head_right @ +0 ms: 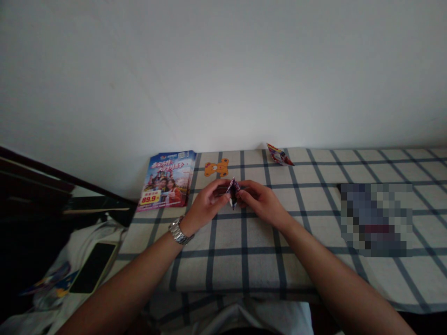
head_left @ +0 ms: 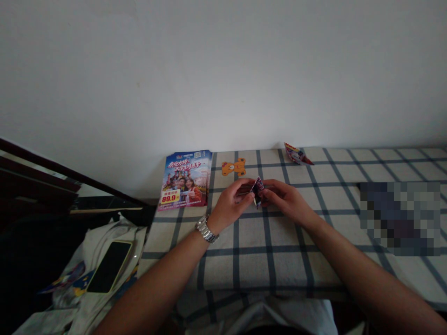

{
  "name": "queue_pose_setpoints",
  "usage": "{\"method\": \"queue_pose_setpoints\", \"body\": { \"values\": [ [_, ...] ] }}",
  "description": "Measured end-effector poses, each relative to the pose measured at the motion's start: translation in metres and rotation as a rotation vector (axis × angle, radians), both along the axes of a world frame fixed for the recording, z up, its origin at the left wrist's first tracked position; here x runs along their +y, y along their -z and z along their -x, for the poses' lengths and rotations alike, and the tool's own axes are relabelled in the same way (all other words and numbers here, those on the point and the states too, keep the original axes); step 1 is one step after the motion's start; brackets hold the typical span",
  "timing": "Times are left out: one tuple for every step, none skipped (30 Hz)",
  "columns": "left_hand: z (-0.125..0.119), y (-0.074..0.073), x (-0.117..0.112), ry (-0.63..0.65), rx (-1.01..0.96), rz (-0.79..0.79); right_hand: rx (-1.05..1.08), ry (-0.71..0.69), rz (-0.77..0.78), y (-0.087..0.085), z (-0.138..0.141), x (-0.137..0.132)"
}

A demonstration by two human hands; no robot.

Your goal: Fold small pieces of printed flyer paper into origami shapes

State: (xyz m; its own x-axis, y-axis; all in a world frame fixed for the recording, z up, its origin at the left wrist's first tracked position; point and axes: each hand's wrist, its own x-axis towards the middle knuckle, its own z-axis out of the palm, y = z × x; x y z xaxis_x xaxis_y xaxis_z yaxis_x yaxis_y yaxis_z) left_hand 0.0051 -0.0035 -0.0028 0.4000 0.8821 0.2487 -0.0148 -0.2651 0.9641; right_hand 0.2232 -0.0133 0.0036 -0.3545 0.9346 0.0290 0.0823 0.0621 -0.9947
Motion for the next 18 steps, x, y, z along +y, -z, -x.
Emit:
{"method": "queue_pose_setpoints", "body": {
  "values": [
    [0.000,0.000,0.000,-0.004,0.003,-0.003,0.005,0.004,0.001,0.000,0.000,0.000],
    [0.000,0.000,0.000,-0.007,0.007,-0.005,0.008,0.006,0.002,0.001,0.000,0.000],
    [0.000,0.000,0.000,-0.008,0.012,-0.009,0.011,0.009,-0.001,0.001,0.000,0.000],
    [0.001,0.000,0.000,-0.011,0.014,-0.011,0.013,0.009,-0.005,0.001,0.000,0.000],
    [0.001,0.000,0.001,-0.012,0.015,-0.013,0.014,0.010,-0.010,0.001,0.000,0.000],
    [0.001,0.000,0.001,-0.011,0.012,-0.016,0.017,0.013,-0.014,0.002,0.000,0.000],
    [0.001,0.000,0.001,-0.011,0.009,-0.017,0.021,0.018,-0.016,0.002,0.000,0.000],
    [0.001,0.000,0.001,-0.011,0.006,-0.019,0.025,0.022,-0.018,0.002,0.000,0.000],
    [0.000,0.000,0.001,-0.010,0.008,-0.021,0.029,0.024,-0.018,0.002,0.000,0.000],
    [0.000,-0.001,0.001,-0.010,0.013,-0.023,0.032,0.024,-0.020,0.002,0.000,0.000],
    [0.000,-0.002,0.001,-0.011,0.018,-0.028,0.035,0.023,-0.024,0.002,0.001,0.000],
    [0.000,-0.003,0.001,-0.013,0.024,-0.032,0.037,0.021,-0.029,0.001,0.001,0.000],
    [0.000,-0.004,0.001,-0.015,0.029,-0.037,0.039,0.022,-0.032,0.001,0.001,-0.001],
    [0.000,-0.005,0.001,-0.017,0.032,-0.040,0.040,0.023,-0.033,0.001,0.001,-0.001],
    [0.000,-0.007,0.001,-0.020,0.035,-0.041,0.040,0.028,-0.031,0.000,0.001,-0.001],
    [0.000,-0.008,0.000,-0.022,0.038,-0.042,0.039,0.032,-0.029,0.000,0.002,-0.001],
    [0.001,-0.009,0.000,-0.025,0.040,-0.043,0.040,0.038,-0.026,-0.001,0.002,-0.001],
    [0.001,-0.010,0.000,-0.026,0.042,-0.045,0.043,0.043,-0.024,-0.001,0.003,-0.001]
  ]
}}
